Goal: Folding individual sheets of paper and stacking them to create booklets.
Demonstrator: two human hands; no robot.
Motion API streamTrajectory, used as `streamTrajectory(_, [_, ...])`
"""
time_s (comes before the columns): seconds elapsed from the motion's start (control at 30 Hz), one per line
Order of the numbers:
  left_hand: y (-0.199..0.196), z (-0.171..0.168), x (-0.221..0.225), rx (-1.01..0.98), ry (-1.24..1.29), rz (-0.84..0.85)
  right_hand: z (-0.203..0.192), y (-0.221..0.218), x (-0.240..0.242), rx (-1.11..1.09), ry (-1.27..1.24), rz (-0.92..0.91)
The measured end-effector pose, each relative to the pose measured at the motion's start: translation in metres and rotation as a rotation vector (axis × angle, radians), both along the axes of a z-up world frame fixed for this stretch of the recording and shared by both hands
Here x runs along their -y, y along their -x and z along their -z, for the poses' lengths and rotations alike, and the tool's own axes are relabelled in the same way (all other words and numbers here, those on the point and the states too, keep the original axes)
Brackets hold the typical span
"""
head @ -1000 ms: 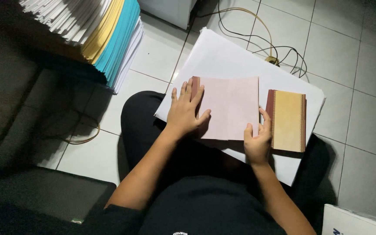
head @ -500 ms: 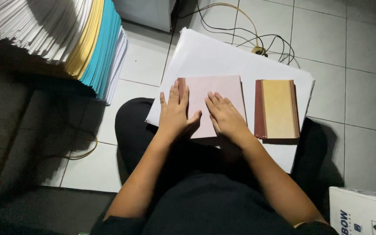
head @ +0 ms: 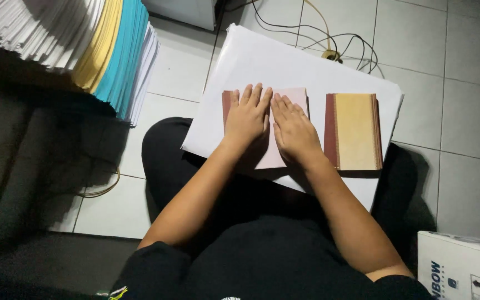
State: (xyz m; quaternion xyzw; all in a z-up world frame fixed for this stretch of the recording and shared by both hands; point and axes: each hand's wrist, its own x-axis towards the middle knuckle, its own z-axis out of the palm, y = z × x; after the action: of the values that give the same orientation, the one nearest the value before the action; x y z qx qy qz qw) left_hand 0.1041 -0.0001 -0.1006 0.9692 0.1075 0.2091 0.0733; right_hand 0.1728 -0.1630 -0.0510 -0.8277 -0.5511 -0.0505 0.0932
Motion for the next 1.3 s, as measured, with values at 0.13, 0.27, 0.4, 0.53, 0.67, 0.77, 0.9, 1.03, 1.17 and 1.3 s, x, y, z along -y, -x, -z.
streamTrajectory(0.13, [0.004, -0.015, 0.000, 0.014, -0.017, -0.031, 0.000, 0.028, 0.029, 0.011, 0.010, -0.061])
streamTrajectory(0.27, [0.008, -0.025, 0.003, -0.029, -0.010, -0.035, 0.002, 0.048, 0.041, -0.018, 0.041, -0.054])
streamTrajectory(0.4, [0.012, -0.033, 0.004, -0.083, 0.015, -0.034, 0.010, 0.009, 0.010, 0.022, 0.010, 0.012])
streamTrajectory(0.53, [0.014, -0.042, 0.004, -0.111, 0.035, -0.047, 0.001, 0.007, -0.002, 0.043, -0.034, 0.051])
streamTrajectory(0.67, [0.015, -0.052, 0.008, -0.144, 0.097, -0.028, -0.001, 0.036, 0.022, 0.007, -0.033, 0.195])
streamTrajectory(0.77, [0.025, -0.047, 0.026, -0.130, 0.110, -0.014, -0.001, 0.041, 0.029, -0.033, -0.004, 0.224])
streamTrajectory(0.9, [0.054, -0.046, 0.066, -0.162, 0.152, -0.020, 0.014, 0.034, 0.028, -0.049, -0.027, 0.230])
streamTrajectory(1.03, [0.059, -0.042, 0.068, -0.150, 0.135, -0.032, 0.006, 0.029, 0.047, -0.162, -0.105, 0.228])
streamTrajectory(1.17, [0.057, -0.047, 0.065, -0.140, 0.151, -0.005, -0.032, 0.021, 0.091, -0.158, -0.204, 0.596])
streamTrajectory(1.3, [0.059, -0.051, 0.065, -0.142, 0.133, -0.005, -0.020, 0.014, 0.112, -0.202, -0.001, 0.903])
